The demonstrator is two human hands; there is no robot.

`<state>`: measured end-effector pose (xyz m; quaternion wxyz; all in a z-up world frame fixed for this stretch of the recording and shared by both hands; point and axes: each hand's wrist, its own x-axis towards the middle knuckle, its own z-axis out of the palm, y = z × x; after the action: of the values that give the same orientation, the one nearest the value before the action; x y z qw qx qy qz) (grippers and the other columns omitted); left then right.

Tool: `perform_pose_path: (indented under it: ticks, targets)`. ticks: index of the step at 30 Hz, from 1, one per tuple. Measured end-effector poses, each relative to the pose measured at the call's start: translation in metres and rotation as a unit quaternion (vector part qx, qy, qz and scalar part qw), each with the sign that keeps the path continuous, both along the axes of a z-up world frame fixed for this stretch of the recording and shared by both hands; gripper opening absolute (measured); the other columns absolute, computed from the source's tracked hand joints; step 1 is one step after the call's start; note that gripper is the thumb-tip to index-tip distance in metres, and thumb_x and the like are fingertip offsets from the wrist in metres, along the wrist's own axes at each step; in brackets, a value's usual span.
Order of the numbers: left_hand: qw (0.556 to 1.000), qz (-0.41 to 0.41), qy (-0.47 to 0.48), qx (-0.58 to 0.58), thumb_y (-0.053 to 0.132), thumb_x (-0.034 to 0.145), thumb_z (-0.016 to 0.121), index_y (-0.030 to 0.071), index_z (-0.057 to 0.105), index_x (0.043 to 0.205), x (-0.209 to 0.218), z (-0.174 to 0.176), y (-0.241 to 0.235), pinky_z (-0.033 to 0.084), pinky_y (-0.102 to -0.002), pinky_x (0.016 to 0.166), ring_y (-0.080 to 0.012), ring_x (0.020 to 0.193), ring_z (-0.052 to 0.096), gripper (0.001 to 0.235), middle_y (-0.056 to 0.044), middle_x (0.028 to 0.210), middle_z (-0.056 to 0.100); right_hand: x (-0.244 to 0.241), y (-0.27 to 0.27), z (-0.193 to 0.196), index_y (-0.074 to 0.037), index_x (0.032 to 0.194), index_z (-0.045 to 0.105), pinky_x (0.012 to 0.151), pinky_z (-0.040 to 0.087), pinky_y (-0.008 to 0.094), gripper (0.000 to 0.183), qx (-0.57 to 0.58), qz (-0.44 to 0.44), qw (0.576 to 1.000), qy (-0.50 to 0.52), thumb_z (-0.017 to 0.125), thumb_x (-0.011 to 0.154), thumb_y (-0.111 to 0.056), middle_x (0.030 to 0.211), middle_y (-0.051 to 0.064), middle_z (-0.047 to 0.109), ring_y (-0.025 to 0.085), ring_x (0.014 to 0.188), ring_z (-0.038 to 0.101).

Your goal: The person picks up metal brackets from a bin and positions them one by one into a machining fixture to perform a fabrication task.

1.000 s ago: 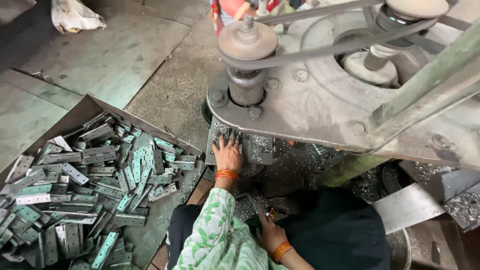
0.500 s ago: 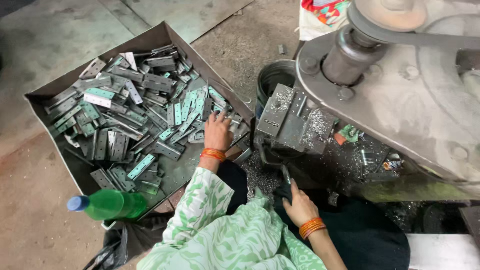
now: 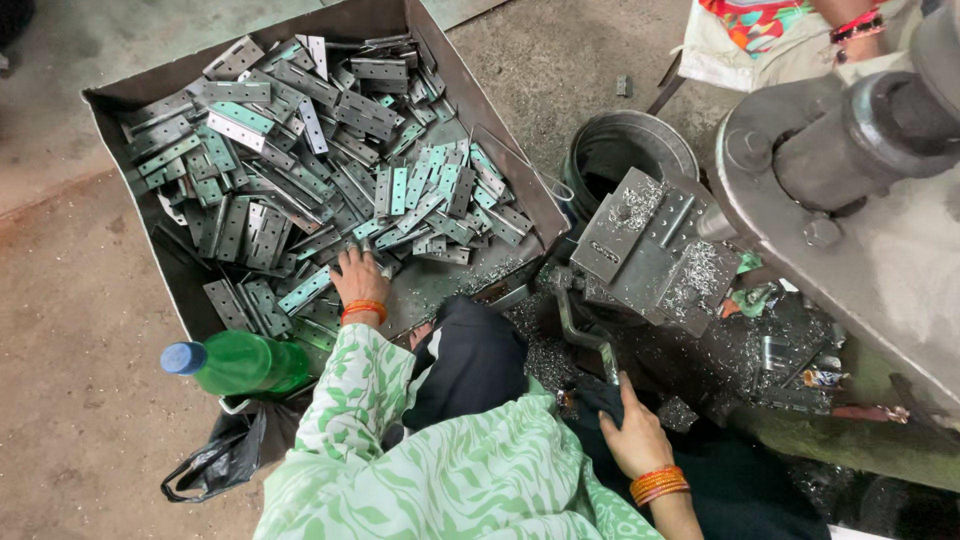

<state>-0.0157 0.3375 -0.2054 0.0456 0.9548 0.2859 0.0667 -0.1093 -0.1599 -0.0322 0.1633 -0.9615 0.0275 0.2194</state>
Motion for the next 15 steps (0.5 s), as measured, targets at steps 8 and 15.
perform_pose_path:
  ticks: [8,15]
  targets:
    - [0.996,-0.008,0.039,-0.079,0.039,0.073,0.082,0.013,0.055,0.145,0.003,0.000,0.027,0.028,-0.066,0.113,-0.0262,0.135,0.047,0.080,-0.010,0.150,0.045,0.003,0.000,-0.004,-0.019,0.159,0.028,0.102,0.051,0.047,0.086,0.006,0.004,1.000,-0.008,0.069,0.085,-0.034,0.131,0.022,0.065,0.042,0.119,0.063]
    - [0.992,-0.093,0.068,0.055,0.026,0.086,0.075,0.015,0.071,0.123,-0.036,-0.009,-0.029,0.034,-0.064,0.113,-0.0231,0.119,0.059,0.039,-0.006,0.133,0.058,0.003,0.000,-0.001,-0.019,0.159,0.027,0.101,0.052,0.047,0.086,0.015,0.001,1.000,-0.002,0.068,0.085,-0.032,0.131,0.023,0.065,0.041,0.119,0.064]
